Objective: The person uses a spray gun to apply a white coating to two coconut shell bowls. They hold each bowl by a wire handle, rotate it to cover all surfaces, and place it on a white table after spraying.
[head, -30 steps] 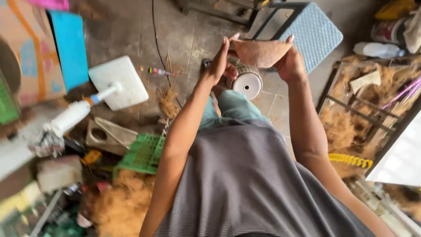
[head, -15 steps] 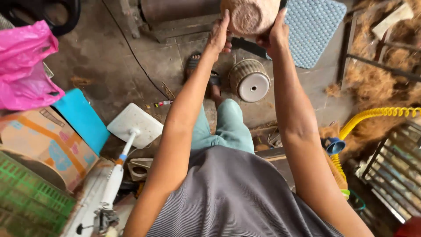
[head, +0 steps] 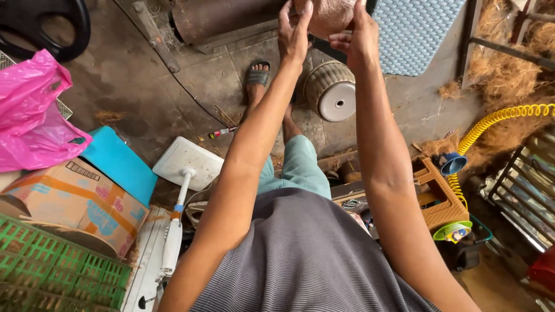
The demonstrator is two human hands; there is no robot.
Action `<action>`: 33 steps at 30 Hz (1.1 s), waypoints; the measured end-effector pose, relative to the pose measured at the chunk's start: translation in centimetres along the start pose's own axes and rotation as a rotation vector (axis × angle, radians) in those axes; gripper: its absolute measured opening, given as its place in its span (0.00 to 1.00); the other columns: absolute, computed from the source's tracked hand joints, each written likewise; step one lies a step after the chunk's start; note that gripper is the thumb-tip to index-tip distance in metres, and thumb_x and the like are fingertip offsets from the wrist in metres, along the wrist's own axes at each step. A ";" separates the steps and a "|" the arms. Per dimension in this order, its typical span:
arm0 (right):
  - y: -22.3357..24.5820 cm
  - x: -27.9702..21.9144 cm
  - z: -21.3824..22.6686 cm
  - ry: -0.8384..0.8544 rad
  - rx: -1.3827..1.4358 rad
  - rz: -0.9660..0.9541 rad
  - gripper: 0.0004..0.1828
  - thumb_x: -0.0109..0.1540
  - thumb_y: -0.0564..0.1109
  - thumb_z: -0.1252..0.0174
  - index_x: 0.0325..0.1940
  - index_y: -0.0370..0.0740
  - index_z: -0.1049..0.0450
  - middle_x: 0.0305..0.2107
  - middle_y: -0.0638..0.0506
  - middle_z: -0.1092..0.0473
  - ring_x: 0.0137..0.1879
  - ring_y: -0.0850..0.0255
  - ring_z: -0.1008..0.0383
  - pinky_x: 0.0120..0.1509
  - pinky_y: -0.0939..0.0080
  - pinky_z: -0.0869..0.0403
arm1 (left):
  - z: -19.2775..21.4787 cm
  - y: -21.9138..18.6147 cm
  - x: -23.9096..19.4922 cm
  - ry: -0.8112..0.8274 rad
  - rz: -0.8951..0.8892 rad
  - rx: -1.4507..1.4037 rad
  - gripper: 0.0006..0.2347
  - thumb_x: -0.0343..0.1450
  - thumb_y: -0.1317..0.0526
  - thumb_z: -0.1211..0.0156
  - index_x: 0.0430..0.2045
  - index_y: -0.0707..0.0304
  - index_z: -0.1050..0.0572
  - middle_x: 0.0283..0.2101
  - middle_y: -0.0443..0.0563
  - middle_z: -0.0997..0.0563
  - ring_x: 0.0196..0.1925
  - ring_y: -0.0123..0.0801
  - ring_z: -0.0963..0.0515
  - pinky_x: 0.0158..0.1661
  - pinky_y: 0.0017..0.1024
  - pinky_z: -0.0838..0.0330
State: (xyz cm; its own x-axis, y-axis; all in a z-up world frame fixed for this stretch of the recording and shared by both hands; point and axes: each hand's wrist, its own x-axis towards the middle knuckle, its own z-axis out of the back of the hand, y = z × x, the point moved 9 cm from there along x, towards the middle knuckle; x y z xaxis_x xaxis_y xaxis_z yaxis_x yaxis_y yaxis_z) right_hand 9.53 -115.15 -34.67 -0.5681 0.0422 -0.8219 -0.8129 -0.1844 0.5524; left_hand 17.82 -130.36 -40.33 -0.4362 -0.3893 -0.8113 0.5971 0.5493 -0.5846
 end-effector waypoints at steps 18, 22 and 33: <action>-0.1 -1.5 4.6 0.009 -0.043 0.314 0.30 0.61 0.69 0.51 0.51 0.43 0.34 0.44 0.49 0.31 0.27 0.71 0.27 0.22 0.78 0.33 | 1.4 0.0 0.1 -0.016 -0.274 -0.029 0.40 0.64 0.37 0.44 0.68 0.56 0.49 0.74 0.61 0.48 0.73 0.56 0.43 0.66 0.50 0.42; -3.5 -6.7 11.5 -0.113 -0.329 0.255 0.28 0.64 0.63 0.53 0.57 0.41 0.34 0.43 0.51 0.32 0.40 0.64 0.29 0.34 0.66 0.27 | 3.9 2.5 -4.8 0.011 -0.258 -0.161 0.35 0.69 0.54 0.39 0.70 0.60 0.51 0.76 0.61 0.54 0.76 0.54 0.49 0.68 0.45 0.43; -30.6 -21.2 40.9 -0.392 -0.494 -0.366 0.33 0.61 0.63 0.50 0.64 0.42 0.34 0.52 0.44 0.29 0.58 0.47 0.30 0.61 0.49 0.36 | -11.7 12.5 -19.8 0.614 -0.152 0.680 0.22 0.66 0.56 0.39 0.55 0.62 0.30 0.54 0.58 0.22 0.54 0.35 0.20 0.53 0.29 0.28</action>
State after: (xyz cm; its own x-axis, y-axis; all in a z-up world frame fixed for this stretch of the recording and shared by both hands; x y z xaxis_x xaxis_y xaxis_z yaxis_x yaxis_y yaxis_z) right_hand 41.18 -70.22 -28.40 -0.3504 0.5176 -0.7806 -0.8596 -0.5086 0.0486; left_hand 26.03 -107.18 -31.46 -0.7061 0.1449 -0.6931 0.6860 -0.1024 -0.7203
